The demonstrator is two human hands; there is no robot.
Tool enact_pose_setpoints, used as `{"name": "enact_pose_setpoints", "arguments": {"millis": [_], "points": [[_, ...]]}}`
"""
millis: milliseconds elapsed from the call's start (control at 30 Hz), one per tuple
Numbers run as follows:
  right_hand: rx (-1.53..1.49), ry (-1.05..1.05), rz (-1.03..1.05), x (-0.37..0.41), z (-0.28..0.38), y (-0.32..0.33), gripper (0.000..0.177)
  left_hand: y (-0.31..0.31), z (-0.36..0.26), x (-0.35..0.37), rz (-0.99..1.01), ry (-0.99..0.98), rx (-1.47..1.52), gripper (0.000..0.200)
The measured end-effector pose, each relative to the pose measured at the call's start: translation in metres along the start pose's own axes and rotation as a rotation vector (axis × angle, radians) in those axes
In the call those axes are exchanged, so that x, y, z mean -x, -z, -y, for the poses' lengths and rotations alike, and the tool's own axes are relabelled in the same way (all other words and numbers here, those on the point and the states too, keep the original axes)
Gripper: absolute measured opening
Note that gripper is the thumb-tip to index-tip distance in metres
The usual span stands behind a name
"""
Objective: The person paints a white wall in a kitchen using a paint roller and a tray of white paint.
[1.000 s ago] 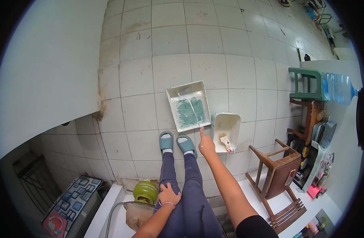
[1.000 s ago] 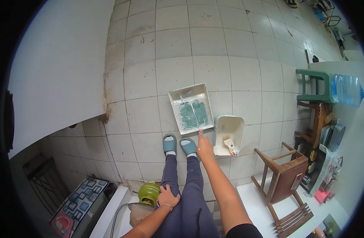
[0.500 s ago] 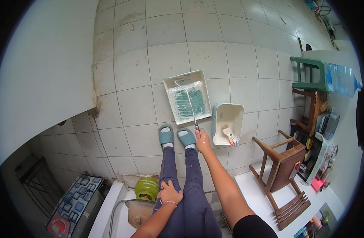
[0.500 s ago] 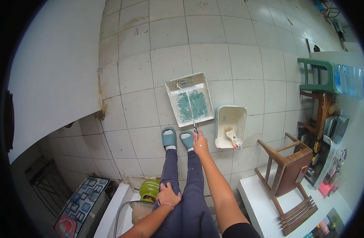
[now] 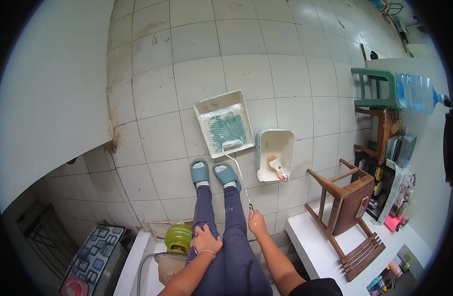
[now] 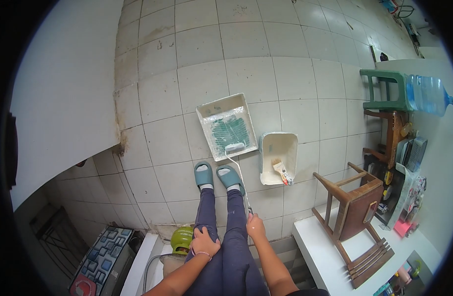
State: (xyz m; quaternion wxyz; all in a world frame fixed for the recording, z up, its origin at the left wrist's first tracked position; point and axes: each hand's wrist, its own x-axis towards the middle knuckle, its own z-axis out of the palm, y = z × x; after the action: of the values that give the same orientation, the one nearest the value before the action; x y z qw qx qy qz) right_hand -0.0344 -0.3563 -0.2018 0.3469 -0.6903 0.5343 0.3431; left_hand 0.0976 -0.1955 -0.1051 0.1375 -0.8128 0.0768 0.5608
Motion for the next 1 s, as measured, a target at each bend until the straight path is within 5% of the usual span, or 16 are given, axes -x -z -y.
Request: {"name": "enact_pose_setpoints", "arguments": {"millis": [367, 633, 1000], "points": [[0.103, 0.029, 0.009, -0.07, 0.094, 0.05, 0.046, 0.009, -0.012, -0.001, 0.024, 0.013, -0.068, 0.068], [0.126, -0.189, 0.163, -0.005, 0.05, 0.035, 0.047, 0.01, -0.019, -0.004, 0.033, 0.043, -0.145, 0.071], [0.035, -0.012, 0.068, -0.062, 0.147, 0.056, 0.049, 0.0, -0.022, -0.004, 0.02, 0.047, -0.095, 0.063]]}}
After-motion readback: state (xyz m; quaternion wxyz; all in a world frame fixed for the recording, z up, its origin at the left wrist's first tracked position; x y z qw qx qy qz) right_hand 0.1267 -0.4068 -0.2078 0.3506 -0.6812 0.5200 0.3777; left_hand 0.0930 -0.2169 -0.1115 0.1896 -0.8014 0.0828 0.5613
